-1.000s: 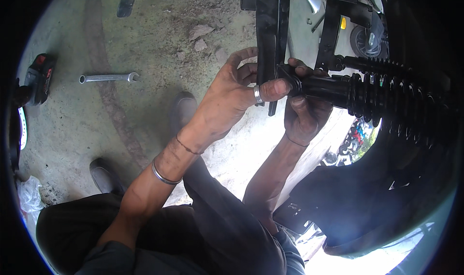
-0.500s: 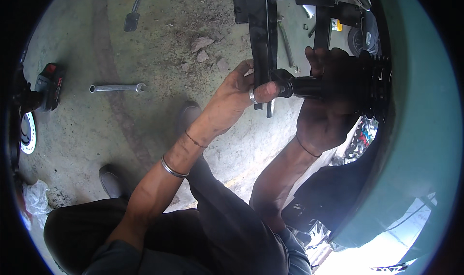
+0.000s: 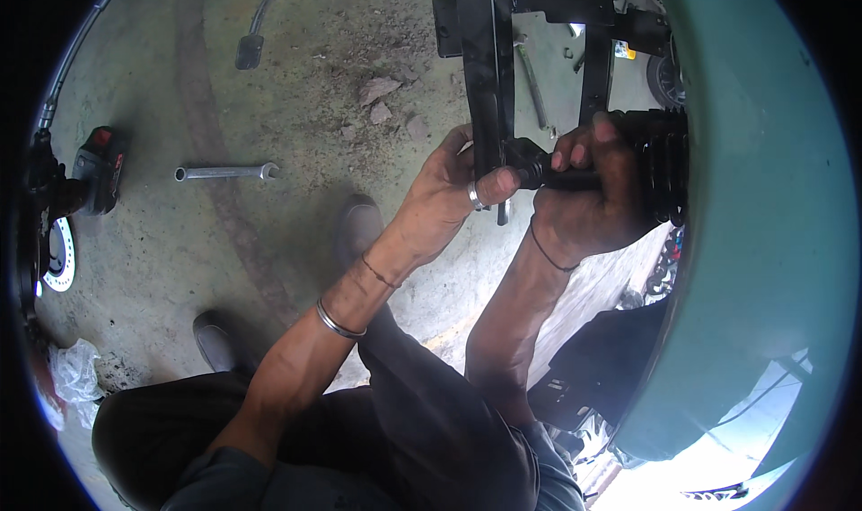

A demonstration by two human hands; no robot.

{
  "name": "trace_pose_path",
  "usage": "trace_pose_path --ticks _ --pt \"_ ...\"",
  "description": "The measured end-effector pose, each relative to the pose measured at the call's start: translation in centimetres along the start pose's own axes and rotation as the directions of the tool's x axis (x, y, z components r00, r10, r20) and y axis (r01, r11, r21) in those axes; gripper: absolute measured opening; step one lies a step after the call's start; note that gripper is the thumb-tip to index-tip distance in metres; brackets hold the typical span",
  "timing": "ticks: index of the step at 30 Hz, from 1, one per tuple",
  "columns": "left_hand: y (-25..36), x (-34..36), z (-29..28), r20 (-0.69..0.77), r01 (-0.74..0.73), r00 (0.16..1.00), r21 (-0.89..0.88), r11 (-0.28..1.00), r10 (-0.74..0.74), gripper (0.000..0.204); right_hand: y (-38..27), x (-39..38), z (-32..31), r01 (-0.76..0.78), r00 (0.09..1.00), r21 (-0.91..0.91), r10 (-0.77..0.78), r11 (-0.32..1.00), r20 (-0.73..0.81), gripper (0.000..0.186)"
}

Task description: The person prepares and uses an electric impact driver to work on the rear wheel assembly and suspension of an electric scooter. They handle various mechanical components including a brake disc and bolts, and use an open-end wrench to secure hardware while tightening with the power tool.

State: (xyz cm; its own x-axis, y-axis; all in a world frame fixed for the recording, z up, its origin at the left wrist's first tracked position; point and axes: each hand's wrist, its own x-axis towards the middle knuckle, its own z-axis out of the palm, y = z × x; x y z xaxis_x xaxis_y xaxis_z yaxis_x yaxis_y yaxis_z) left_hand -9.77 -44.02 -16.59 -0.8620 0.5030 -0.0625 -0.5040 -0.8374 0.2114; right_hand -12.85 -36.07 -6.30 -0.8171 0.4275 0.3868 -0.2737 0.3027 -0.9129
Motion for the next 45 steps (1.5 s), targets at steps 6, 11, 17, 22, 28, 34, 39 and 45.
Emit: trace_pose_path --ticks 6,11,17,22,28,34,39,45 --pt "0.3 0.0 -0.2 -0.013 0.028 1.000 0.015 0.999 -0.028 0.085 -0.3 -0.2 0.0 -0.079 0.995 0.040 0.076 0.996 0.070 0.016" --pt "0.4 0.1 0.1 -0.032 -0.002 0.999 -0.009 1.000 0.002 0.086 -0.1 0.9 -1.1 -0.058 0.984 0.026 0.052 0.998 0.172 0.017" --pt "1.0 -0.1 -0.3 -0.005 0.060 0.998 0.004 0.998 -0.060 0.088 0.2 0.9 -0.8 -0.095 0.984 0.132 0.073 0.987 0.165 0.009" --pt "1.2 0.5 -0.7 0.000 0.089 0.996 0.053 0.995 -0.089 0.083 -0.4 1.0 -0.4 -0.067 0.963 0.132 0.030 0.989 0.268 0.007" --pt "1.8 0.4 -1.1 0.022 0.120 0.992 0.144 0.982 -0.125 0.079 0.1 1.2 -1.4 -0.063 0.878 0.236 -0.058 0.970 0.474 0.041" --pt "1.1 0.0 -0.6 0.006 0.008 1.000 0.150 0.989 -0.009 0.081 0.0 1.0 -0.8 -0.059 0.931 0.260 -0.042 0.964 0.363 0.039" --pt "1.2 0.3 -1.0 0.055 -0.012 0.998 0.158 0.987 0.003 0.080 0.2 1.2 -1.0 -0.059 0.943 0.239 -0.025 0.969 0.333 0.040" --pt "0.9 0.0 -0.8 0.018 -0.013 1.000 0.186 0.982 0.009 0.079 0.4 0.8 -0.8 -0.027 0.954 0.193 -0.033 0.981 0.299 0.029"
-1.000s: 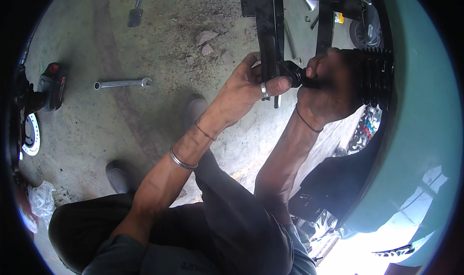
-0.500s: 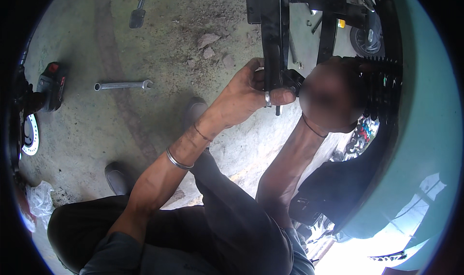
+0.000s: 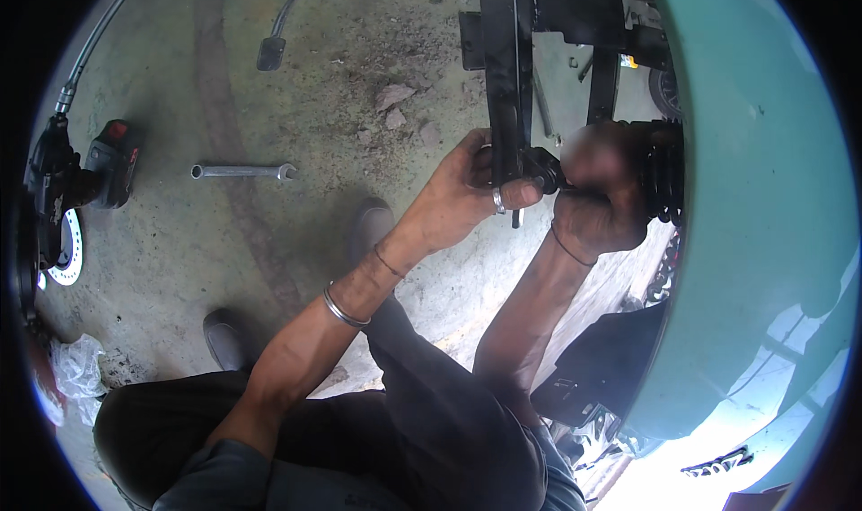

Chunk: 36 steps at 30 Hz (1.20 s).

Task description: The person prepares and uses an electric impact driver to work on the rear wheel assembly and suspension of an electric scooter. They handle various mechanical components including a brake disc and bolts, and use an open-end wrench to secure hardware while tightening with the power tool.

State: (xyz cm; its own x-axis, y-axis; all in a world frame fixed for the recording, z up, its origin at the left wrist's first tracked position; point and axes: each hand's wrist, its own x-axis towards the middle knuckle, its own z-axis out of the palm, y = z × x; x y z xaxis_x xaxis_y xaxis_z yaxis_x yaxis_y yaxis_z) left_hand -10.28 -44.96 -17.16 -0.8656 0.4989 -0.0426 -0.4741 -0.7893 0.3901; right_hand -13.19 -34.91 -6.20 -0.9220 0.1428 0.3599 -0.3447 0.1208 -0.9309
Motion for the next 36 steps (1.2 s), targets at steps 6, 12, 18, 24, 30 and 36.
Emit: trace_pose_path --ticks 6,12,18,24,30,36 --pt "-0.1 0.2 -0.3 -0.022 -0.019 1.000 0.085 0.996 0.021 0.081 -0.5 -1.4 1.1 -0.119 0.979 -0.071 0.105 0.990 -0.173 0.014" --pt "1.7 -3.0 3.7 -0.054 -0.268 0.817 0.846 0.461 0.575 0.046 -0.7 -2.3 -1.3 0.084 0.996 -0.186 -0.089 0.979 -0.018 0.056" --pt "1.0 -2.8 4.8 -0.032 -0.244 0.857 0.854 0.460 0.514 0.033 -1.2 -0.1 -0.5 0.025 0.994 0.053 -0.020 0.998 -0.107 0.014" --pt "2.7 -3.4 5.9 0.000 -0.065 0.938 0.982 0.175 0.346 0.023 -1.0 -0.6 0.7 -0.013 0.972 0.040 0.022 0.999 -0.236 0.011" --pt "3.2 -2.2 6.3 -0.117 0.075 0.962 0.982 0.173 0.248 0.036 -2.4 -0.1 1.9 -0.014 0.952 -0.045 0.000 0.999 -0.307 0.014" --pt "1.8 -2.1 6.0 -0.078 -0.018 0.911 0.973 0.229 0.404 0.038 -1.7 0.1 1.6 0.127 0.977 -0.119 -0.145 0.985 -0.157 0.013"
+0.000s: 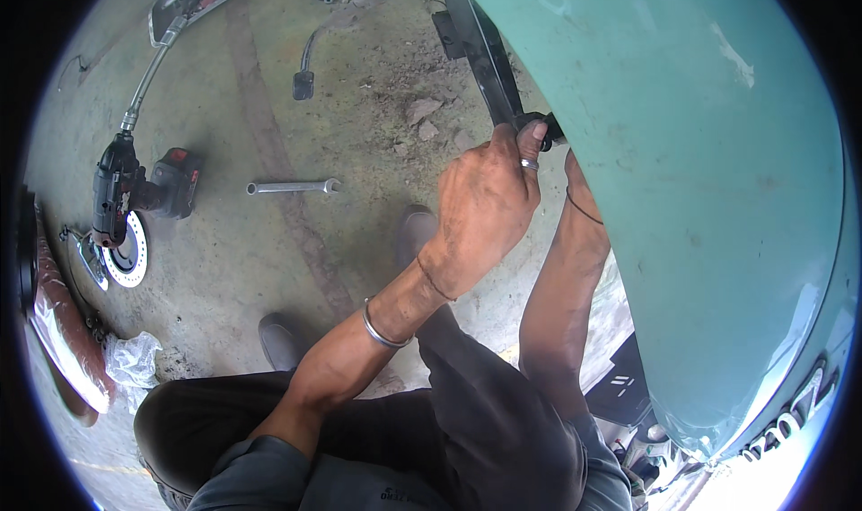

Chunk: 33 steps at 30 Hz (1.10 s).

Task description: The person prepares and uses an electric impact driver to work on the rear wheel assembly and suspension of an electric scooter. They handle various mechanical components including a brake disc and bolts, and use an open-end wrench to secure hardware while tightening with the power tool.

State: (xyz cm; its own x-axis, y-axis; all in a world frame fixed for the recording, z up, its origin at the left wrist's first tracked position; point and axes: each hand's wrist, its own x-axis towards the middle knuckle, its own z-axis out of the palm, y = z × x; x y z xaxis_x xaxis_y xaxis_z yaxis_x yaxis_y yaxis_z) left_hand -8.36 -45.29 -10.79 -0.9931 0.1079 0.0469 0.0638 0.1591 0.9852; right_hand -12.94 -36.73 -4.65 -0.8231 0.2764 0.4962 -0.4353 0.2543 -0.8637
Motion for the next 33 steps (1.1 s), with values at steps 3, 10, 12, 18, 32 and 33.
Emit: trace_pose_path --ticks 3,10,12,18,32,33 --pt "-0.3 0.0 0.2 -0.016 -0.042 0.999 -0.026 0.999 0.041 0.037 -0.2 -0.3 0.5 -0.175 0.943 0.105 0.198 0.979 -0.269 0.013" --pt "-1.2 0.5 -0.1 0.101 -0.009 0.994 -0.249 0.968 0.036 0.038 0.6 -0.5 -0.6 -0.106 0.988 0.091 0.115 0.990 -0.100 0.015" --pt "-2.6 0.6 0.0 0.127 -0.014 0.990 -0.305 0.952 0.055 0.041 1.2 -0.7 -1.2 -0.079 0.996 0.066 0.082 0.995 -0.044 0.019" --pt "-5.7 0.5 0.4 0.096 0.134 0.991 -0.565 0.814 -0.096 0.059 3.1 -3.5 -6.2 -0.065 0.988 -0.095 0.051 0.993 -0.144 0.044" --pt "-5.7 0.4 0.7 0.334 0.319 0.941 -0.822 0.471 -0.054 0.085 2.5 -8.4 -2.4 -0.446 0.860 0.076 0.451 0.892 -0.237 0.043" --pt "-5.8 0.4 0.3 0.347 0.322 0.937 -0.809 0.491 -0.043 0.085 2.6 -8.5 -2.5 -0.449 0.857 0.074 0.453 0.890 -0.244 0.044"
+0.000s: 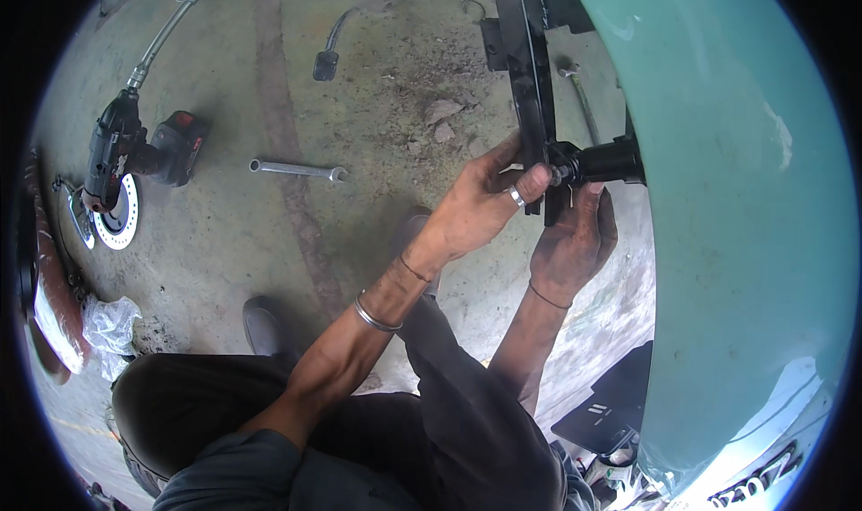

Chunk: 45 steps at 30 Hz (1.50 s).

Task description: The person prepares and uses an electric impact driver to work on the rear wheel assembly and suspension of an electric scooter. They handle various mechanical components including a brake disc and bolts, and use an open-end wrench to secure hardware while tightening with the power tool.

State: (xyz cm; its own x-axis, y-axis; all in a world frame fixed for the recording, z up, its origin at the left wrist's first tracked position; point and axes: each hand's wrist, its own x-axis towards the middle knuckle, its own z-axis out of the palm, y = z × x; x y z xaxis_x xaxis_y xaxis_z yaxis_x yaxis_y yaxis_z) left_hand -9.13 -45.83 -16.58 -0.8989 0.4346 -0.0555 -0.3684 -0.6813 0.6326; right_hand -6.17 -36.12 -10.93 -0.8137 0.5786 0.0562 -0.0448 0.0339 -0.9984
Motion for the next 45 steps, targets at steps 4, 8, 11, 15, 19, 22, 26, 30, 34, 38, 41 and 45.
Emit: trace_pose_path --ticks 4,8,11,15,19,22,26,30,34,38,41,45 --pt "0.9 0.2 -0.6 0.050 0.035 0.998 0.116 0.993 -0.041 0.086 0.2 0.2 -0.4 0.028 0.999 -0.059 -0.027 0.998 0.022 0.048" --pt "1.1 0.4 -1.2 0.104 0.040 0.993 0.086 0.995 -0.049 0.088 0.6 0.3 -0.7 0.024 0.999 -0.088 -0.020 0.996 0.047 0.048" --pt "1.4 0.5 -1.3 0.094 0.048 0.994 0.050 0.998 -0.052 0.087 0.2 0.2 -0.3 0.017 0.998 -0.086 -0.012 0.996 0.055 0.046" --pt "1.5 0.5 -0.7 0.045 0.021 0.999 0.148 0.989 -0.028 0.084 0.5 0.1 -1.4 0.043 0.999 -0.260 -0.034 0.965 0.042 0.044" --pt "1.4 0.5 -0.9 0.026 0.054 0.998 0.126 0.991 -0.058 0.084 0.6 -0.3 -1.1 0.068 0.998 -0.258 -0.062 0.964 0.032 0.044" --pt "1.8 0.5 -0.6 -0.018 0.109 0.994 0.050 0.993 -0.108 0.084 0.9 -0.3 -0.3 0.020 0.999 -0.164 -0.024 0.986 -0.027 0.043" --pt "0.6 1.3 0.8 0.067 0.105 0.993 -0.151 0.983 -0.096 0.084 -0.8 0.1 -0.9 -0.018 1.000 -0.043 0.017 0.999 -0.023 0.042" --pt "-0.5 1.3 -1.4 0.106 0.111 0.991 -0.257 0.960 -0.086 0.087 1.3 0.0 -1.2 -0.067 0.998 0.086 0.065 0.994 0.026 0.043" --pt "-0.4 1.5 -0.5 0.095 0.089 0.993 -0.192 0.977 -0.071 0.085 0.4 0.2 -0.8 -0.038 0.999 0.110 0.034 0.993 0.039 0.045" --pt "0.0 2.0 0.0 0.148 0.123 0.985 -0.208 0.970 -0.093 0.082 -0.3 -0.3 -1.0 0.021 1.000 0.168 -0.021 0.985 -0.004 0.048" --pt "0.3 1.5 -0.7 0.027 0.115 0.993 -0.076 0.990 -0.113 0.078 1.3 -0.7 -0.4 0.003 1.000 0.199 -0.002 0.980 -0.004 0.049" --pt "0.1 1.5 -0.8 0.028 0.111 0.994 -0.142 0.984 -0.109 0.077 1.4 -0.5 -0.1 -0.019 0.999 0.157 0.024 0.987 -0.028 0.049"
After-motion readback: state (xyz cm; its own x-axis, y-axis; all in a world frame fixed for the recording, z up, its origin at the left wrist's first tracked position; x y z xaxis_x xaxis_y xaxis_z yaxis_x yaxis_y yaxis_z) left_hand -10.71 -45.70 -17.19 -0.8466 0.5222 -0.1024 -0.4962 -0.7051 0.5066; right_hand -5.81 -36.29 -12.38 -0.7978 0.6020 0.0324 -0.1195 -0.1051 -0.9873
